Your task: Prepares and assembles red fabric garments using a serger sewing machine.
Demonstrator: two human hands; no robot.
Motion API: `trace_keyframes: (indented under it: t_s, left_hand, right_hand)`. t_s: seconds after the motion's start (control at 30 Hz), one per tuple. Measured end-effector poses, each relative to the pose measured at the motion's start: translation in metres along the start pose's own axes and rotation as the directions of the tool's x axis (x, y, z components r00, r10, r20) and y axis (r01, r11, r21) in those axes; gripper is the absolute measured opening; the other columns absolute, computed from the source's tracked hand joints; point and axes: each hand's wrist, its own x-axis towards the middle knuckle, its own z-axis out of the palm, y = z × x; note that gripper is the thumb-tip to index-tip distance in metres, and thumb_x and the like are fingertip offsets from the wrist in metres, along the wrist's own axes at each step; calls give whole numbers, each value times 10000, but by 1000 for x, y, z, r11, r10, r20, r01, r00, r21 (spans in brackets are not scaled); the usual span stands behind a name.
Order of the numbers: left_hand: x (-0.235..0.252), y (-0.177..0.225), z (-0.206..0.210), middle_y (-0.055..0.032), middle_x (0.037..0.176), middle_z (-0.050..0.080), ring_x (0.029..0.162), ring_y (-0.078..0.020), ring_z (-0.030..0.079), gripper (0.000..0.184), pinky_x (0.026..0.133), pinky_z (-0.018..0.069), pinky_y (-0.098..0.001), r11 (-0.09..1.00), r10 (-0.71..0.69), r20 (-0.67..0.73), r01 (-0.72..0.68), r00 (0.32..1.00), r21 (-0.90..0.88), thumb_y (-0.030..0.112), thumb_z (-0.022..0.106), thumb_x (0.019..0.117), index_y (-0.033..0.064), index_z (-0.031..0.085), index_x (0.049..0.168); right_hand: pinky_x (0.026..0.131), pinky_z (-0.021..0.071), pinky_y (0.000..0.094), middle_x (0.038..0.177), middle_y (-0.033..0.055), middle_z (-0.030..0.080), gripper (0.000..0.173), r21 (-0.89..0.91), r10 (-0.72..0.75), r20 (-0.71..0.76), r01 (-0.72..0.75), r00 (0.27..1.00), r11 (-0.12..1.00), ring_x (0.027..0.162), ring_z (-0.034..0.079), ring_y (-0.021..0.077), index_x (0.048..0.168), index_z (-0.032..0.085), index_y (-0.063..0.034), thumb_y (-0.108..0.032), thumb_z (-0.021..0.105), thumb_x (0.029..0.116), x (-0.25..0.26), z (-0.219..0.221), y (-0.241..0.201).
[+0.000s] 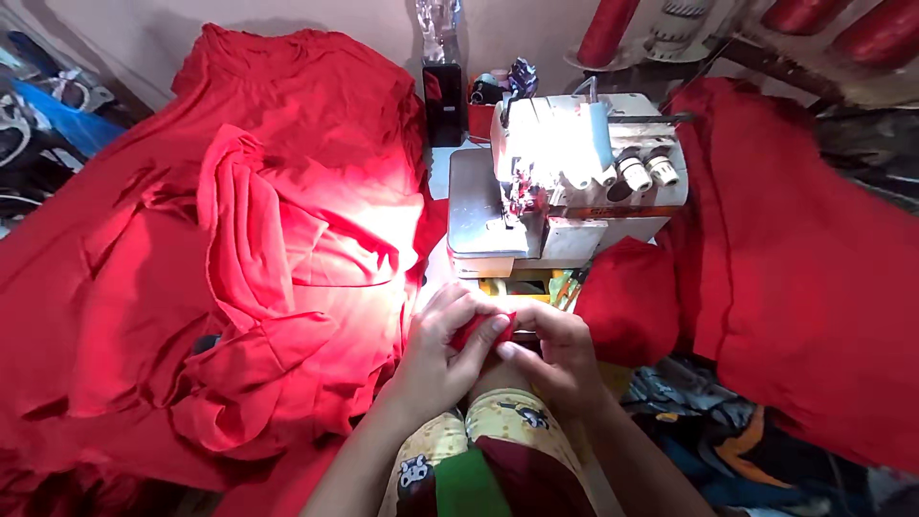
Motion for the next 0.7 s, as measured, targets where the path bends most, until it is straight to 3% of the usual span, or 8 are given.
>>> trace_keyframes:
  t_s: [0.13,0.27,0.33,0.4,0.47,0.53,0.6,0.7]
  left_hand:
    - [14,2,-8,-15,872,724,866,29,631,194,834,508,-150,998,38,-3,-38,999,57,140,633,963,-1,737,878]
    - [21,-14,-12,70,869,673,914,7,557,157,859,421,-191,996,69,-66,-65,995,61,221,643,979,105,719,906]
    - [29,-21,-13,82,886,670,944,-1,578,118,893,450,-204,994,53,-105,-43,993,96,208,658,964,134,711,891]
    - [44,-30,-12,57,902,689,969,-21,607,97,913,477,-218,985,30,-131,-7,991,172,153,665,926,108,726,865]
    - [64,-47,-6,-43,942,716,991,-116,623,106,922,477,-292,969,4,-108,23,994,244,126,691,913,42,753,896]
    - [84,-68,1,-128,966,700,952,-202,660,109,875,538,-361,955,-93,16,84,996,284,76,706,900,-3,741,966]
    - [98,-89,9,-210,1006,678,963,-323,655,172,866,527,-495,923,-239,162,173,957,342,37,756,860,-32,712,1012]
    - [104,-87,26,-161,1074,684,1072,-346,613,148,928,456,-573,821,-350,87,260,933,508,132,737,890,46,755,1009]
  right_hand:
    - [748,556,133,829,18,711,98,-115,1,-143,-18,990,993,811,664,-35,842,680,16,-77,712,841,4,12,6]
    - [738,575,148,839,10,722,65,-22,123,-161,-128,979,991,792,673,-22,830,716,6,-53,704,856,0,12,14]
    - [742,593,170,867,10,730,58,32,190,-164,-187,968,982,801,687,-3,854,732,6,-45,708,866,-2,10,17]
    - [756,605,177,899,3,732,34,63,236,-203,-228,950,972,819,695,0,861,732,1,-31,722,859,0,9,21]
    - [724,606,178,872,-7,722,29,118,299,-290,-276,909,954,780,688,3,830,723,-14,-19,742,851,6,11,29]
    - [658,600,191,793,-18,721,81,198,399,-388,-348,831,916,687,682,22,780,709,-37,6,764,822,12,14,42]
    - [594,587,206,718,-22,696,144,254,484,-442,-412,755,875,603,657,38,747,663,-49,37,769,795,14,15,53]
    - [561,587,208,765,10,714,190,243,539,-415,-482,733,842,599,667,52,995,678,26,28,761,824,14,13,51]
